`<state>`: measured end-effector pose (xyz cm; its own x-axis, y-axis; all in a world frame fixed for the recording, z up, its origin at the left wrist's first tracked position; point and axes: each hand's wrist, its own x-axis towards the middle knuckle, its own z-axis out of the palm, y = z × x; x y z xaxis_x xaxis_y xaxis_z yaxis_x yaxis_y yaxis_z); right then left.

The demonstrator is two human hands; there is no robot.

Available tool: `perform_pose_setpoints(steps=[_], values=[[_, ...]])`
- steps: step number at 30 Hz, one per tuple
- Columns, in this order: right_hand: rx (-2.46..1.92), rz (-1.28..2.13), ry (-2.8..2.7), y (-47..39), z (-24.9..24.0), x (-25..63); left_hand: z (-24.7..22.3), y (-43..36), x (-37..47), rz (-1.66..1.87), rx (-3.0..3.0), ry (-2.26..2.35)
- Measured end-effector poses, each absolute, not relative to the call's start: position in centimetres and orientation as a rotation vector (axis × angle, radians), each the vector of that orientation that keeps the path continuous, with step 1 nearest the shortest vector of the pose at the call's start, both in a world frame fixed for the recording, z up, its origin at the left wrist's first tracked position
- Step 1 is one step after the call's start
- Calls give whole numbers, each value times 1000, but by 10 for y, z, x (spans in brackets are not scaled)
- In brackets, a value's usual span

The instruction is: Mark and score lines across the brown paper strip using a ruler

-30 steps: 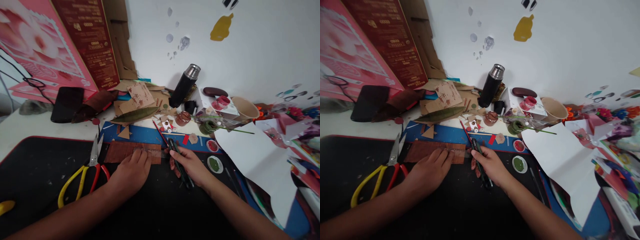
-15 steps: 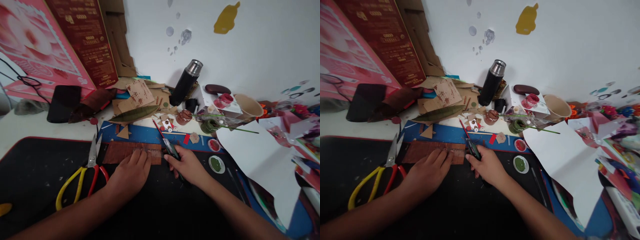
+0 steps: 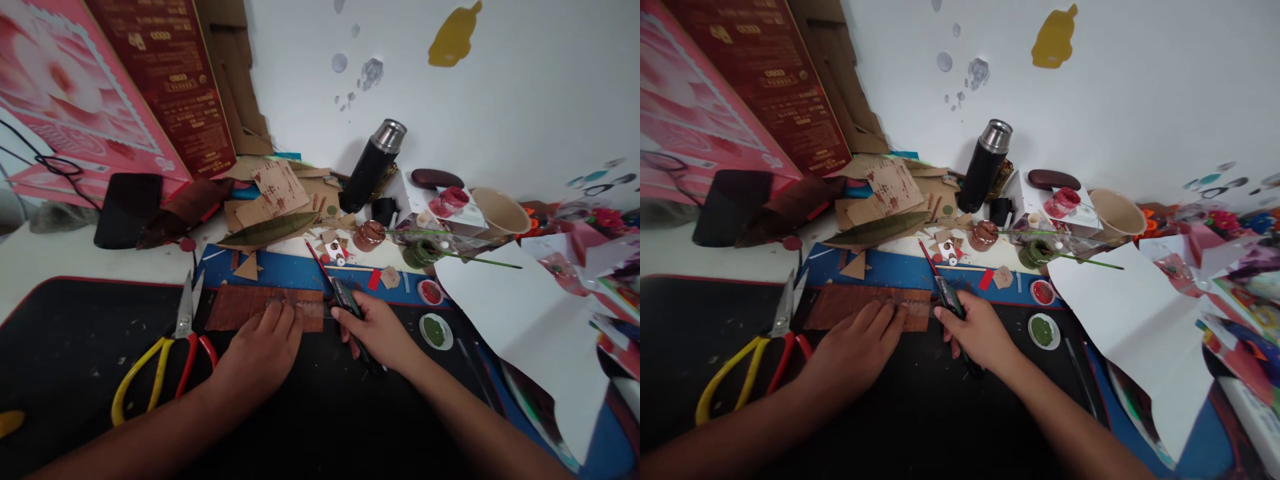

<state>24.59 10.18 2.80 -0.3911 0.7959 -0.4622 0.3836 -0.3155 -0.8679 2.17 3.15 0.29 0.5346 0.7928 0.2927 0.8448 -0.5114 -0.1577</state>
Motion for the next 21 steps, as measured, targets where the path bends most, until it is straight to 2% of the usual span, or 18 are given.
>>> perform_pose_setpoints(steps=[21], values=[[-1496,1683,-1638,99,27,245,3,33,23,-331,-2488,-1366]])
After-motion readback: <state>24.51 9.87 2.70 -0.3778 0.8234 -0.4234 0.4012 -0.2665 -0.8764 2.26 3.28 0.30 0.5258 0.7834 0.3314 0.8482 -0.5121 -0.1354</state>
